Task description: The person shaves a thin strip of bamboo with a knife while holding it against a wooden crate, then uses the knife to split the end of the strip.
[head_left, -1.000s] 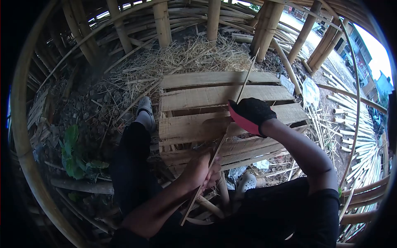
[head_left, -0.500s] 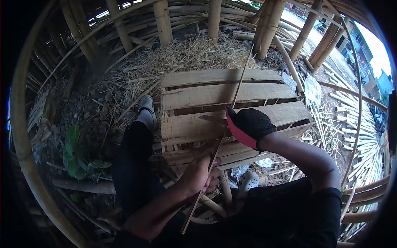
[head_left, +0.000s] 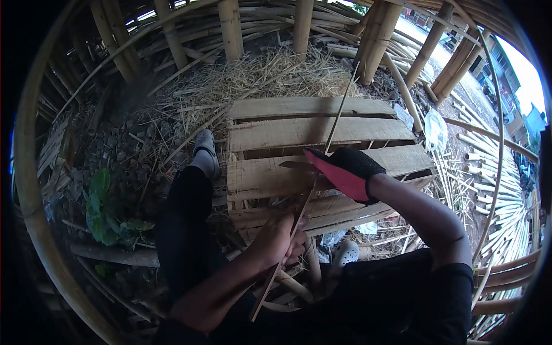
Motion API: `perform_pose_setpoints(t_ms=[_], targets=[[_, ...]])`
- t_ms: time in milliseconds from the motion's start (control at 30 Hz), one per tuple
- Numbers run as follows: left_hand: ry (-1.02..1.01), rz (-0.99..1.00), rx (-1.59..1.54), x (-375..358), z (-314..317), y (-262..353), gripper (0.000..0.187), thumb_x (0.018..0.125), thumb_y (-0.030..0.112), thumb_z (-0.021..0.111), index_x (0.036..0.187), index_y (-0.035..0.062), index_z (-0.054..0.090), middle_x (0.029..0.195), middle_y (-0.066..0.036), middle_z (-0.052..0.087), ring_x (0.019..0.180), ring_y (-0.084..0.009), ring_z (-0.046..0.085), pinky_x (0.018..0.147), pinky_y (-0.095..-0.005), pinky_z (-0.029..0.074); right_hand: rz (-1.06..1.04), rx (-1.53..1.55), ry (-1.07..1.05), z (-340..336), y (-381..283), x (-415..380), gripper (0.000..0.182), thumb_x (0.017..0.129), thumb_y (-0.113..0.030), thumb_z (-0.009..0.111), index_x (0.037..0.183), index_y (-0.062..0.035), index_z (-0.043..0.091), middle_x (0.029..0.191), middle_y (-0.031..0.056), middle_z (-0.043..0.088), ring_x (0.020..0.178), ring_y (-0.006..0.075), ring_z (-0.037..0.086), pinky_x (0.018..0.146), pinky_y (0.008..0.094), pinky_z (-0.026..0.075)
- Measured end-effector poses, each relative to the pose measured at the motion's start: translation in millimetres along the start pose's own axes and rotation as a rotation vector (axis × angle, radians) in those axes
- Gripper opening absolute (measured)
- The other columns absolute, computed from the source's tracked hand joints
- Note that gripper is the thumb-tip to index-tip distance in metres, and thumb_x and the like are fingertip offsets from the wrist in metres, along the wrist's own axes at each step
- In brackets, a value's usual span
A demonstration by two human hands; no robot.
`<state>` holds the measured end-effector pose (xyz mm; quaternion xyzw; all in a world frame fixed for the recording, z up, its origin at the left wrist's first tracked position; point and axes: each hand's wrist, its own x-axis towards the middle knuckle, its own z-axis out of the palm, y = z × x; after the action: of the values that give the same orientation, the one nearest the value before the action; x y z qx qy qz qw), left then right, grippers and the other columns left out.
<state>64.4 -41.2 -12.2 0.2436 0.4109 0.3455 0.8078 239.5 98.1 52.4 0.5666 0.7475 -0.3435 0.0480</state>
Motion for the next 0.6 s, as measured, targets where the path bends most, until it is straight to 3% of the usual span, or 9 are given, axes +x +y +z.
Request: perform_pose_setpoints(t_ms=[100,167,200,267,333,400,500,600], targets=[[-0.047,0.002,-0.066,0,1,-2,0.039,0.104,0.05,0.033,0.085,0.0171,0.042,0.046,0.006,0.032,0.032,-0.0047,0.025,0.029,-0.0206,0.021,-0.134,-0.038,0.01,-1,6,3,0.076,0.092,-0.074,0.034,0.099,-0.0093,0.073,0.082,0.0133,0.068,0.082,0.0226,0.066,0.084,0.0353,0.049],[-0.059,0.003,-0.075,-2,2,1,0.039,0.104,0.05,0.032,0.085,0.0171,0.042,0.046,0.006,0.031,0.032,-0.0046,0.025,0.03,-0.0205,0.021,0.034,0.217,-0.064,-5,-9,-6,0.065,0.095,-0.065,0.045,0.091,-0.0028,0.065,0.06,0.0056,0.05,0.058,0.0138,0.051,0.059,0.032,0.043],[-0.072,0.003,-0.084,-4,2,2,0.039,0.104,0.05,0.032,0.085,0.0172,0.042,0.046,0.006,0.031,0.033,-0.0046,0.025,0.03,-0.0205,0.02,0.035,0.217,-0.063,-3,-6,-4,0.065,0.095,-0.065,0.045,0.091,-0.0028,0.065,0.06,0.0056,0.05,0.058,0.0138,0.051,0.059,0.032,0.043],[-0.071,0.001,-0.055,-5,1,3,0.038,0.104,0.046,0.03,0.086,0.0164,0.043,0.048,0.006,0.031,0.034,-0.0055,0.025,0.032,-0.0217,0.02,0.074,0.422,-0.055,3,0,3,0.063,0.092,-0.068,0.048,0.082,-0.0084,0.063,0.059,-0.0026,0.044,0.053,0.0069,0.042,0.05,0.0264,0.033],[-0.068,0.0,-0.025,-7,1,5,0.036,0.104,0.043,0.027,0.087,0.0156,0.044,0.05,0.005,0.031,0.036,-0.0064,0.025,0.034,-0.0229,0.021,0.091,0.482,-0.094,-2,-6,-5,0.059,0.092,-0.067,0.049,0.081,-0.0107,0.063,0.059,-0.0045,0.044,0.051,0.0068,0.04,0.048,0.0254,0.031],[-0.064,-0.046,-0.074,-9,1,7,0.04,0.103,0.053,0.034,0.085,0.0175,0.042,0.047,0.006,0.03,0.033,-0.0046,0.025,0.031,-0.0214,0.02,0.108,0.543,-0.13,-7,-6,-7,0.056,0.093,-0.066,0.051,0.08,-0.0129,0.064,0.058,-0.0063,0.043,0.049,0.0066,0.038,0.046,0.0243,0.029],[-0.109,-0.049,-0.101,-8,-3,7,0.04,0.102,0.054,0.038,0.085,0.0174,0.042,0.046,0.006,0.031,0.032,-0.0045,0.026,0.031,-0.0221,0.021,0.12,0.542,-0.24,-10,-3,-10,0.053,0.093,-0.064,0.052,0.08,-0.0139,0.063,0.058,-0.0072,0.045,0.047,0.0066,0.038,0.043,0.025,0.029],[-0.179,-0.095,-0.1,3,-16,4,0.031,0.102,0.044,0.035,0.09,0.0178,0.045,0.048,0.005,0.033,0.033,-0.0048,0.027,0.032,-0.0223,0.019,-0.077,0.346,-0.141,4,-18,-21,0.058,0.091,-0.068,0.051,0.081,-0.0122,0.064,0.058,-0.0068,0.049,0.046,0.0048,0.045,0.042,0.0253,0.033]])
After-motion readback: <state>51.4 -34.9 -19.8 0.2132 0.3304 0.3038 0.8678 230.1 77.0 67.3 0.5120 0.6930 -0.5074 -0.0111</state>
